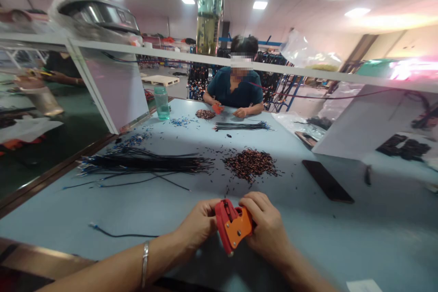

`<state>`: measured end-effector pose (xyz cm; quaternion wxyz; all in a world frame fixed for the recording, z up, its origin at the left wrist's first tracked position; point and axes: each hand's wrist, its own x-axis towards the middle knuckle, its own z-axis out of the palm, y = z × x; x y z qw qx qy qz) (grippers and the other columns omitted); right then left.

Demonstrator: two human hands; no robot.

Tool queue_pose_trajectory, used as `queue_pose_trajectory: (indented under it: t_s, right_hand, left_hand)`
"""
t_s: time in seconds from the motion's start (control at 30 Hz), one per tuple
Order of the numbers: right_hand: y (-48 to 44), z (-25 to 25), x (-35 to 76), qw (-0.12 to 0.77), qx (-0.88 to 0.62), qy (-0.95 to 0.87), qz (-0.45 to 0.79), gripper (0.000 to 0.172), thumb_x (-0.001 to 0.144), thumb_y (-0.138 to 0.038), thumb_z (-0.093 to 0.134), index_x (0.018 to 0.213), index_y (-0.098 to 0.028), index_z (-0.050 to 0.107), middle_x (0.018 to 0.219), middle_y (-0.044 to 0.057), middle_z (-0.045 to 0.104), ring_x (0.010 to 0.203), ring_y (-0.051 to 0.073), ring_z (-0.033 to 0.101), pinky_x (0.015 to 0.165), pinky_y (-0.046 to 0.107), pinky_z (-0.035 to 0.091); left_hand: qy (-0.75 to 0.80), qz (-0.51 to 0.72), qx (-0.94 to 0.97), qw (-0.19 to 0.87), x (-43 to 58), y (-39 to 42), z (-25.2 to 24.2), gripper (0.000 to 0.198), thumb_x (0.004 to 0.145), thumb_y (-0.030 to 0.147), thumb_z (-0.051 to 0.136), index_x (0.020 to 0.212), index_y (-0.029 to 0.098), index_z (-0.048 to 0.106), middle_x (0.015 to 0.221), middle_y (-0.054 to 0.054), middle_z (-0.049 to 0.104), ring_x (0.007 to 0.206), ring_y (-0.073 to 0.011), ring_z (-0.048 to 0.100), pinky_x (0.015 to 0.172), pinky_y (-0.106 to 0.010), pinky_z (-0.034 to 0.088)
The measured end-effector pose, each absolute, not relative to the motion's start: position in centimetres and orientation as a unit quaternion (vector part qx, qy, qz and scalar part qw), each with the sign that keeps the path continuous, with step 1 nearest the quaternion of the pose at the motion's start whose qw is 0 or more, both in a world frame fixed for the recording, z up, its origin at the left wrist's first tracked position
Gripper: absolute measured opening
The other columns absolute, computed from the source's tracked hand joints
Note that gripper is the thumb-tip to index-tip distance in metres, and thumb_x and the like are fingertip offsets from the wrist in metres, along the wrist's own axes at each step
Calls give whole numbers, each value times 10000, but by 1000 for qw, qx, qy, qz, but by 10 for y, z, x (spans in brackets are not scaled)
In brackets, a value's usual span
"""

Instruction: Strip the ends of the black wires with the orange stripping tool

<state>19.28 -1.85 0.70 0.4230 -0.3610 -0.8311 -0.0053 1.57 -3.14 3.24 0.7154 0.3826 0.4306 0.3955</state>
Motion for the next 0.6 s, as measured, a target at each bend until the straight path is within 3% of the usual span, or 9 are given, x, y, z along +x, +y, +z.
queue_pose_trajectory:
  t_s: [0.33,0.6]
  right_hand:
    - [-17,9,190,422,-363,-831,-11,141,805,-76,484,828,-184,573,797,83,613,744,217,545,663,337,457]
    - [-13,4,191,414,-362,-835,-32,148,808,-90,473,753,-195,562,696,56,611,653,191,527,615,308,410]
  left_hand:
    - [435,396,378,715,17,-33,26,89,562,195,721,626,159,669,583,29,595,545,-94,455,557,-220,368]
    - [460,376,399,699,20,-28,16,178,585,279,727,597,155,599,539,45,486,527,-75,331,530,-226,233]
